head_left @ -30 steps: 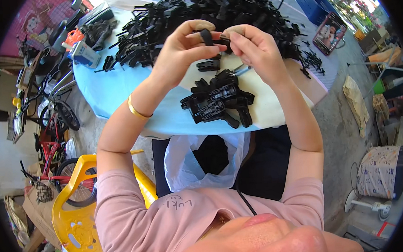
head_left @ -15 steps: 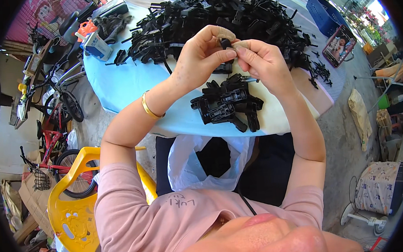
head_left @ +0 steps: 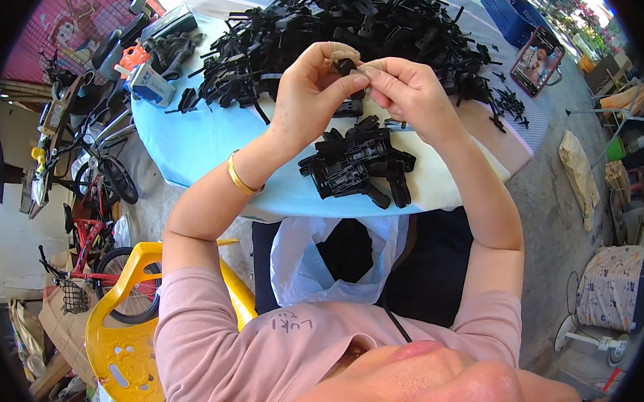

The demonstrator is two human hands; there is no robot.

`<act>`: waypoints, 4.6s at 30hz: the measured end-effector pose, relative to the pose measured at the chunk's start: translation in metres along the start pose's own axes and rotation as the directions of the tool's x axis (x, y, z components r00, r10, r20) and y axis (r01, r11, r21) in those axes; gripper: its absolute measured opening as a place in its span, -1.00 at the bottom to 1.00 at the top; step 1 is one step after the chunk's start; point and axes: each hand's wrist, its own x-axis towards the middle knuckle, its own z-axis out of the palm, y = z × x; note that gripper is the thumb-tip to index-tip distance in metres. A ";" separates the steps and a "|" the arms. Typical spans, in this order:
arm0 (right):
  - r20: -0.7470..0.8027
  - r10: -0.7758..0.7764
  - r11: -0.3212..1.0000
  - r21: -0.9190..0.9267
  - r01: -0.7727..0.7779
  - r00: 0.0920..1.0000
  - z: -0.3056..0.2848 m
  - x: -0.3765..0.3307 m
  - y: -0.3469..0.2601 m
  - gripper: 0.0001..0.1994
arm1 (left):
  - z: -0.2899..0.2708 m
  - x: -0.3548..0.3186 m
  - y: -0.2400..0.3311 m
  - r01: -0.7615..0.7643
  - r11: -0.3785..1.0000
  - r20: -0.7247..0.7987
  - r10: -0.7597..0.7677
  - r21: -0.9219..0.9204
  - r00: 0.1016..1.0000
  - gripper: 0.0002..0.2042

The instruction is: Sorting or assembling small black plastic components at a workstation.

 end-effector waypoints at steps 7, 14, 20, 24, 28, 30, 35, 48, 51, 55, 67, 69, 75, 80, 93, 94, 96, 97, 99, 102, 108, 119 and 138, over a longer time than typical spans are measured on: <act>-0.061 -0.401 0.853 -0.389 0.348 0.914 0.004 0.002 0.003 -0.76 | 0.000 -0.004 0.002 -0.085 0.920 0.027 0.081 0.382 0.996 -0.45; -0.022 -0.418 0.881 -0.255 0.399 0.908 -0.015 0.004 0.002 -0.85 | -0.021 0.008 0.016 0.031 0.997 0.399 -0.002 -0.066 0.917 -0.33; 0.104 -0.377 0.926 0.081 0.370 0.920 -0.019 0.004 0.003 -0.80 | -0.025 0.011 0.011 0.336 0.854 0.544 -0.076 -0.397 0.836 -0.45; 0.102 -0.438 0.899 0.043 0.436 0.893 -0.018 0.006 0.009 -0.80 | -0.018 0.009 0.010 0.468 0.762 0.584 -0.148 -0.447 0.798 -0.65; 0.167 -0.501 0.862 0.014 0.506 0.849 -0.018 0.003 0.007 -0.80 | -0.018 0.006 0.012 0.545 0.701 0.571 -0.236 -0.461 0.786 -0.76; 0.190 -0.500 0.862 0.017 0.506 0.845 -0.016 0.002 0.004 -0.80 | -0.020 0.007 0.011 0.569 0.734 0.568 -0.305 -0.371 0.764 -0.81; -0.051 -0.356 0.926 -0.152 0.345 0.933 -0.006 0.004 0.005 -0.85 | -0.019 0.005 0.010 0.345 0.899 0.296 -0.264 -0.269 0.918 -0.89; 0.004 -0.226 0.940 -0.262 0.219 0.974 -0.002 -0.002 0.002 -0.87 | -0.010 -0.001 0.012 0.132 0.989 0.124 -0.123 -0.071 0.985 -0.74; 0.024 -0.189 0.960 -0.204 0.190 0.982 -0.002 -0.002 0.003 -0.86 | -0.009 -0.002 0.006 0.053 0.997 0.085 -0.048 -0.054 0.995 -0.77; 0.031 -0.144 0.976 -0.161 0.147 0.989 0.000 -0.003 0.001 -0.84 | -0.008 -0.003 0.006 0.047 0.995 0.077 -0.040 -0.091 0.996 -0.80; 0.221 -0.112 0.950 -0.262 0.170 0.969 -0.017 0.008 0.004 -0.82 | -0.017 0.005 0.015 -0.116 0.953 0.147 0.077 0.280 0.986 -0.71; 0.259 -0.093 0.885 -0.420 0.199 0.961 -0.019 0.006 0.001 -0.79 | -0.024 0.005 0.026 -0.073 0.955 0.227 0.006 0.288 0.974 -0.70; 0.252 -0.187 0.431 -0.847 0.310 0.949 -0.003 0.011 0.025 -0.81 | -0.029 0.006 0.027 -0.256 0.890 0.709 -0.100 0.377 0.698 -0.74; 0.302 -0.016 0.483 -0.832 0.272 0.953 -0.014 0.011 0.015 -0.79 | -0.036 0.011 0.013 -0.033 0.957 0.537 -0.132 0.287 0.833 -0.86; 0.409 -0.050 0.784 -0.549 0.289 0.911 -0.029 0.011 0.018 -0.88 | -0.024 0.017 -0.026 -0.089 0.876 0.435 -0.145 0.474 0.889 -0.68; 0.413 -0.049 0.786 -0.546 0.290 0.910 -0.028 0.011 0.016 -0.88 | -0.025 0.018 -0.021 -0.072 0.891 0.414 -0.136 0.448 0.900 -0.73; 0.294 -0.159 0.831 -0.476 0.289 0.943 -0.027 0.011 0.010 -0.88 | -0.026 0.019 -0.028 -0.010 0.955 0.342 -0.096 0.295 0.935 -0.74; 0.200 -0.229 0.840 -0.455 0.297 0.953 -0.025 0.011 0.010 -0.85 | -0.026 0.019 -0.029 0.033 0.991 0.267 -0.066 0.128 0.962 -0.75; 0.219 -0.323 0.815 -0.431 0.388 0.921 -0.022 0.009 0.008 -0.83 | -0.024 0.017 -0.025 0.093 0.989 0.190 -0.113 0.112 0.975 -0.74; 0.271 -0.414 0.767 -0.411 0.493 0.869 -0.016 0.005 0.001 -0.83 | -0.024 0.015 -0.020 0.127 0.981 0.149 -0.149 0.144 0.978 -0.65; 0.364 -0.511 0.643 -0.439 0.628 0.779 -0.015 0.004 0.000 -0.87 | -0.018 0.011 -0.017 0.149 0.970 0.101 -0.171 0.189 0.980 -0.59; -0.111 -0.341 0.917 -0.256 0.305 0.933 -0.009 0.006 0.011 -0.85 | -0.005 -0.002 0.003 -0.073 0.965 0.216 0.017 0.253 0.976 -0.48; -0.022 -0.138 0.964 -0.234 0.129 0.990 0.000 0.001 0.000 -0.87 | -0.005 -0.005 -0.004 0.006 0.999 0.019 -0.006 0.044 1.000 -0.79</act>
